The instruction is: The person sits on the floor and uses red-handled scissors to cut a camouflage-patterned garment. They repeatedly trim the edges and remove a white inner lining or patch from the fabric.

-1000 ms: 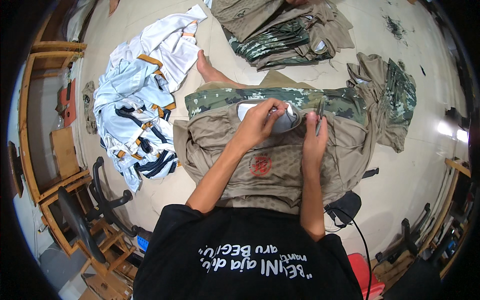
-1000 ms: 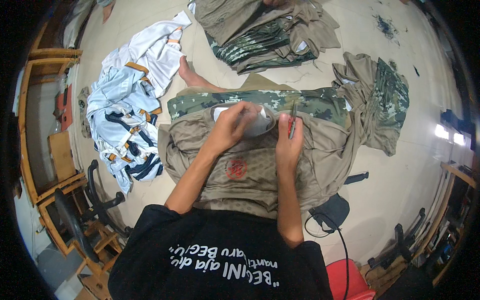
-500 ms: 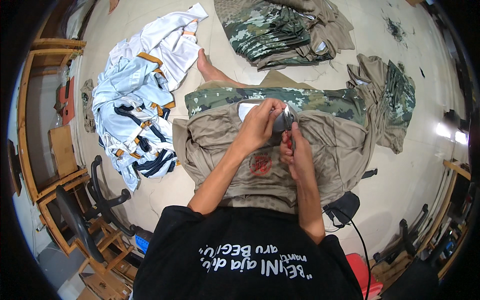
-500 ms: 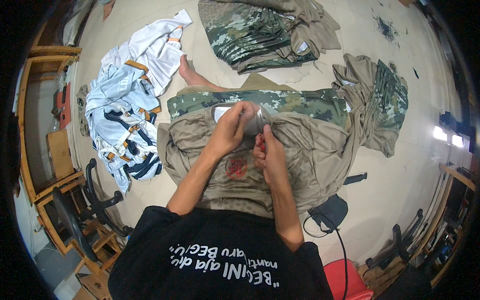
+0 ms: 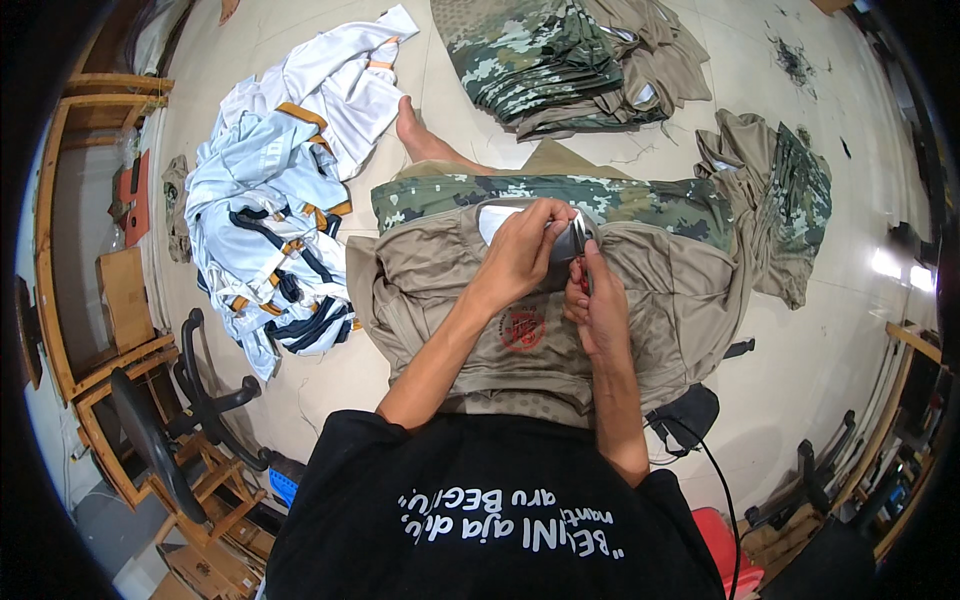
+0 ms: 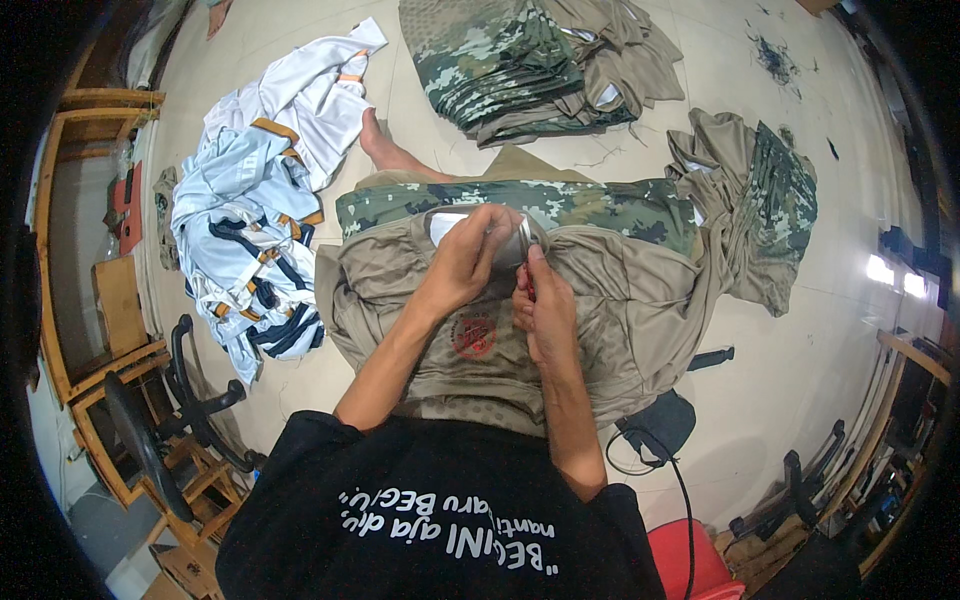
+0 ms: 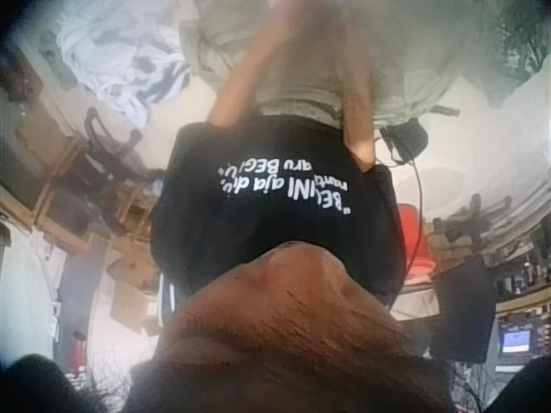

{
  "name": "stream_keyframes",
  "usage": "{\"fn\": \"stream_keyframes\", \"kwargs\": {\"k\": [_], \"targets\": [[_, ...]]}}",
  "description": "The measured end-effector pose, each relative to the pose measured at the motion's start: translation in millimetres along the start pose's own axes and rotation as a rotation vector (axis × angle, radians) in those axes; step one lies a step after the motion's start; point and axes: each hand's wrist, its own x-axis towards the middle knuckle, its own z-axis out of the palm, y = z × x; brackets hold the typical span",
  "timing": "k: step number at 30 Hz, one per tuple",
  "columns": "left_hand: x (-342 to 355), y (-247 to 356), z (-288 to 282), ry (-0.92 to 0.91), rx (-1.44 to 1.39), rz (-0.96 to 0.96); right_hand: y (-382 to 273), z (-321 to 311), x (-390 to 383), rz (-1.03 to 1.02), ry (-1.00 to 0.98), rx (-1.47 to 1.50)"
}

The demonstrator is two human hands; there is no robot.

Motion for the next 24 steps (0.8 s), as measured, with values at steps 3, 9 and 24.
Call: {"fn": "stream_keyframes", "kwargs": {"k": [3,9,24], "targets": [[-0.5,3.7,-2.5,-0.034,-0.006,-0.043,0.9,0.9,0.2,-0.015,0.018,-0.012],[-0.5,2.9,-2.3,-0.029,-0.026,-0.041,3.4,-2.6,1.8,-0.060,0.030,-0.057],[-2.1,1.3,-0.2,-0.017,-0.004,-0.012,1.7,1.2,1.2,-0.016,0.013,0.053]]}}
